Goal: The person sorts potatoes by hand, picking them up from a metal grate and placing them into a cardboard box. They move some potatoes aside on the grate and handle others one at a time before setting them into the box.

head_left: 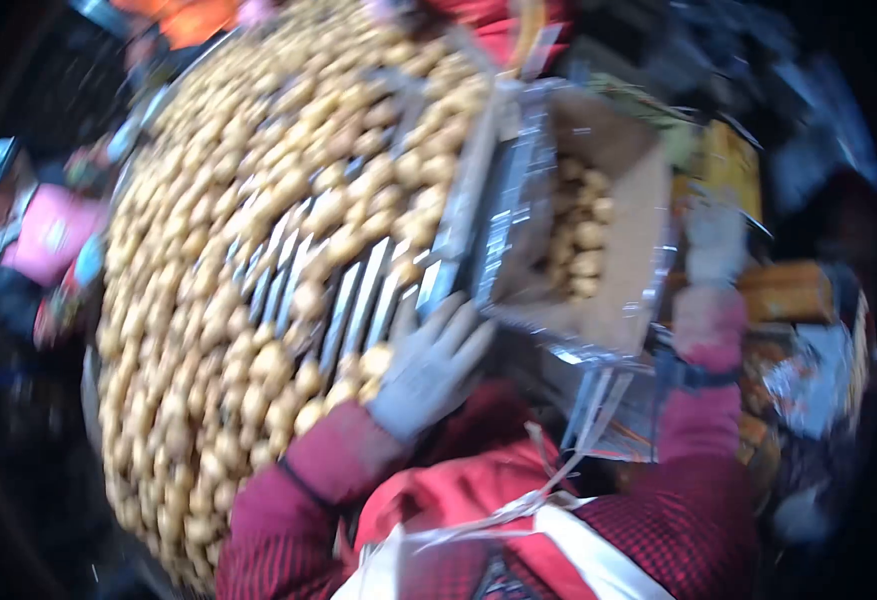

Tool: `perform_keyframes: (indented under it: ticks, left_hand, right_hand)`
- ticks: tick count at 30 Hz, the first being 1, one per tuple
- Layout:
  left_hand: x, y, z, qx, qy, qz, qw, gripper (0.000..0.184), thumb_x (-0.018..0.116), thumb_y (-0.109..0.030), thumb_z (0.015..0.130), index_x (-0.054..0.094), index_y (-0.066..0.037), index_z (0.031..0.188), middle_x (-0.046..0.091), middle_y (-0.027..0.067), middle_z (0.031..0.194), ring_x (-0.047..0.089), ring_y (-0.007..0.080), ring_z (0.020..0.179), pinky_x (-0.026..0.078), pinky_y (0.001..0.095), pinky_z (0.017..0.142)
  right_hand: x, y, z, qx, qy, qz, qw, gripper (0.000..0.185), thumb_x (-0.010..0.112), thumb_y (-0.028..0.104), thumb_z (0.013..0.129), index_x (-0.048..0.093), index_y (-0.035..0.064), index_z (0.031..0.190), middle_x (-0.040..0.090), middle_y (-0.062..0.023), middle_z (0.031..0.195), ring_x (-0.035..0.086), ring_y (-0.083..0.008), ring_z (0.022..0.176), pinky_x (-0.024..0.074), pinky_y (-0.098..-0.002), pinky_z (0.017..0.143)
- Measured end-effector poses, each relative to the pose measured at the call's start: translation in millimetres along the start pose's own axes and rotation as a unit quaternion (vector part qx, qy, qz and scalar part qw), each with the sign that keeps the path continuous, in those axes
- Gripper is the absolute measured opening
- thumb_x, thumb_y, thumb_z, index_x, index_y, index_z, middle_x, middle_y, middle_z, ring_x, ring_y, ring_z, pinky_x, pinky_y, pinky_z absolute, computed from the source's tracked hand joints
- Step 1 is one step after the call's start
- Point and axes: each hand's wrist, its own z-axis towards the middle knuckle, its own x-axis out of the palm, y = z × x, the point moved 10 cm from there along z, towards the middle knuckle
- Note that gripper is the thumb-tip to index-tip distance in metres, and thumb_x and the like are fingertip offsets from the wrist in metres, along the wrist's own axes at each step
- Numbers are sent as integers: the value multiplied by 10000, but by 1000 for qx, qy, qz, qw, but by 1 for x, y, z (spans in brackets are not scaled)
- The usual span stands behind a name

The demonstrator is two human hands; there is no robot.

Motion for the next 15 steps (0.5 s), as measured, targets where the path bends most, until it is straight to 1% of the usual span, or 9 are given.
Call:
perform_keyframes:
  ticks: [1,2,5,7,8,10,11,13,15]
  left_hand:
    - [2,2,-6,2,3,12,1000,590,788,-208,747,656,-93,1310,631,142,1343,581,333,1312,365,674,1085]
    - [6,4,-10,11,2,25,1000,595,774,-206,750,648,-93,1319,630,138,1340,583,330,1311,370,680,1083]
    - [13,4,-16,50,-35,86,994,602,734,-243,766,636,-114,1347,612,113,1372,549,313,1354,366,697,1111]
    - [3,6,-25,56,-29,34,997,610,747,-239,754,637,-117,1342,622,103,1349,554,306,1348,390,639,1107]
    - [-6,7,-34,56,-35,-11,998,608,754,-235,748,639,-117,1334,623,105,1342,558,302,1340,396,614,1107]
    - [-50,7,-60,24,-65,-4,998,568,787,-208,747,654,-110,1291,646,114,1294,608,299,1255,442,533,1070]
    - [-66,18,-78,0,-75,25,997,527,826,-197,750,668,-99,1244,672,124,1238,655,303,1141,484,490,1006]
    - [-120,38,-118,-82,-122,76,986,514,845,-201,748,673,-86,1218,686,136,1173,683,346,1016,520,488,893]
    - [-145,78,-166,-257,-39,111,959,552,824,-187,748,656,-54,1257,697,169,1175,701,389,961,547,472,842]
  right_hand:
    - [42,8,-33,14,7,6,1000,540,491,396,1110,437,152,1589,509,-169,1510,586,-301,1292,515,-434,1090]
    - [93,20,-65,21,10,-47,999,589,476,281,1092,342,108,1639,475,-178,1567,528,-301,1383,494,-436,1120]
    - [141,-29,-77,75,140,-20,987,634,496,306,1074,320,97,1646,492,-185,1550,530,-306,1391,488,-418,1126]
    - [240,-44,-151,99,354,45,929,681,534,363,1047,342,51,1621,508,-194,1530,545,-302,1376,508,-391,1092]
    - [267,-54,-175,74,303,-10,950,624,543,358,1062,403,26,1571,595,-153,1425,653,-241,1171,549,-317,948]
    - [312,-77,-229,133,340,6,931,586,514,389,1095,435,36,1557,611,-131,1407,657,-218,1169,555,-308,918]
    - [327,-86,-257,131,353,-43,925,565,493,389,1111,451,37,1551,627,-103,1359,669,-193,1118,559,-288,889]
    - [352,-106,-310,187,425,-39,885,438,600,184,1076,556,45,1489,657,-54,1245,670,-132,1062,553,-249,843]
    - [365,-102,-365,107,510,-202,830,362,614,134,1058,648,67,1412,670,26,1073,615,-62,935,520,-221,851]
